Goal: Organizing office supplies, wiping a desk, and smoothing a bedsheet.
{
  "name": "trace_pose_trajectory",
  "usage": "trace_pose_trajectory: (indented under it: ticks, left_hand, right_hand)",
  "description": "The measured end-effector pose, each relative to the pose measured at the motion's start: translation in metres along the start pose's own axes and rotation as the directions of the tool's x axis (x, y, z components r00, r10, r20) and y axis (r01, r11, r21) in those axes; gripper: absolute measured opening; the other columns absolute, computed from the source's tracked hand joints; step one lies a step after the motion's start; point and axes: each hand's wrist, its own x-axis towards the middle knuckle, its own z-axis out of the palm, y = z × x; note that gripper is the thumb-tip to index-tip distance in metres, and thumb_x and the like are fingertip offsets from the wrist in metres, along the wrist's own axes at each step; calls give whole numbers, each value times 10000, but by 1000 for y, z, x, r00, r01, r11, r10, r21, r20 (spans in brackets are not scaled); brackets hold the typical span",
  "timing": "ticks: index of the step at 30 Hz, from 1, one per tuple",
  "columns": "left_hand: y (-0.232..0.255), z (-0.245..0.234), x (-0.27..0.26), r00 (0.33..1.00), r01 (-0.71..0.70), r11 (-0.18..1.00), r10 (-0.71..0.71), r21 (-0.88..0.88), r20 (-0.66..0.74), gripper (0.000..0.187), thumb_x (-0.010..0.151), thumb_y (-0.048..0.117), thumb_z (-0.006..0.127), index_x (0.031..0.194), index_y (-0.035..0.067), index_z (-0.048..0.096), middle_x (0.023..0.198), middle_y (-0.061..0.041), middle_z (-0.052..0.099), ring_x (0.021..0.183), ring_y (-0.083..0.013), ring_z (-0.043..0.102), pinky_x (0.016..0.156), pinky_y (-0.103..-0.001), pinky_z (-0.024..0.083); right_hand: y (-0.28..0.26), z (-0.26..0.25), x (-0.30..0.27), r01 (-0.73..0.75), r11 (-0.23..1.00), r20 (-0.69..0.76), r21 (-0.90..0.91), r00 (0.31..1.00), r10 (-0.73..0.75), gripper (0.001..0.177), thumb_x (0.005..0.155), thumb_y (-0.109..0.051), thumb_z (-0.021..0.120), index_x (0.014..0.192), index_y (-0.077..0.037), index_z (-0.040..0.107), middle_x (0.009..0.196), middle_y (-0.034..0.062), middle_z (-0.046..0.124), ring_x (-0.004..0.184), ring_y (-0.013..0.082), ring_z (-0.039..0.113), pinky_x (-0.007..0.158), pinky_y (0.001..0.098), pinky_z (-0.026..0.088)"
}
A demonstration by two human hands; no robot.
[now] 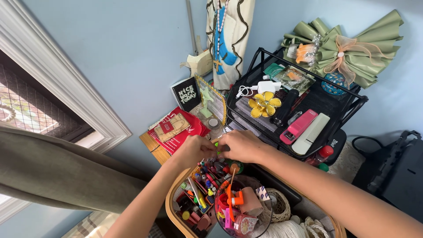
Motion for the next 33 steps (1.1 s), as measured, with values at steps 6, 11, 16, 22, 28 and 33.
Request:
trace_pose_trajectory:
  ticks: [6, 11, 16, 22, 28, 33]
  left_hand:
    - [1, -9, -3, 991, 135, 974, -128, -180, 49, 166, 808, 129, 788, 961, 90, 839, 778, -88, 797, 684, -131, 744, 673, -302, 597]
    - [0, -10, 4, 969, 248, 926, -238, -284, 71, 131, 787, 133, 838, 870, 32, 827, 746, -74, 790, 663, -104, 741, 636, -263, 608]
    - [1, -13, 10, 954, 299, 891, -266, -342, 141, 139, 800, 103, 823, 870, -17, 815, 783, -104, 794, 704, -131, 766, 655, -246, 638]
    - [-17, -5, 15, 925, 378, 817, -313, -436, 216, 231, 815, 130, 830, 938, -56, 772, 867, -120, 797, 766, -156, 786, 686, -260, 664]
    - [-21, -7, 27, 893, 434, 812, -332, -391, 303, 238, 825, 127, 806, 999, -33, 794, 913, -148, 802, 766, -187, 779, 664, -295, 650]
    - [-36, -3, 26, 874, 475, 741, -331, -475, 356, 252, 812, 131, 811, 1009, -25, 803, 904, -129, 805, 782, -185, 782, 683, -294, 663]
  right_hand:
    - [3, 8, -1, 64, 998, -107, 23, 992, -61, 224, 817, -316, 763, 975, -158, 770, 1010, 48, 772, 936, 296, 733, 800, 432, 568]
    - [7, 4, -4, 153, 987, -64, -40, 986, -155, 210, 845, -270, 737, 1035, -198, 792, 1100, 41, 751, 987, 312, 704, 831, 438, 564]
    - [6, -5, -6, 174, 982, 91, -79, 982, -167, 282, 877, -198, 671, 1137, -250, 766, 1249, 3, 703, 1090, 288, 666, 887, 447, 539]
    - [19, -14, 1, 156, 988, 145, -13, 978, -152, 511, 821, -33, 565, 1228, -291, 736, 1307, 23, 668, 1134, 308, 642, 939, 427, 527]
    - [-2, -18, -9, 20, 996, 153, -82, 988, -7, 445, 897, -100, 576, 1268, -301, 717, 1216, 85, 697, 1156, 297, 641, 969, 416, 523]
    - [18, -6, -4, 197, 980, 97, 5, 976, -197, 484, 824, -24, 570, 1237, -219, 731, 1235, 97, 717, 1130, 321, 657, 948, 422, 526]
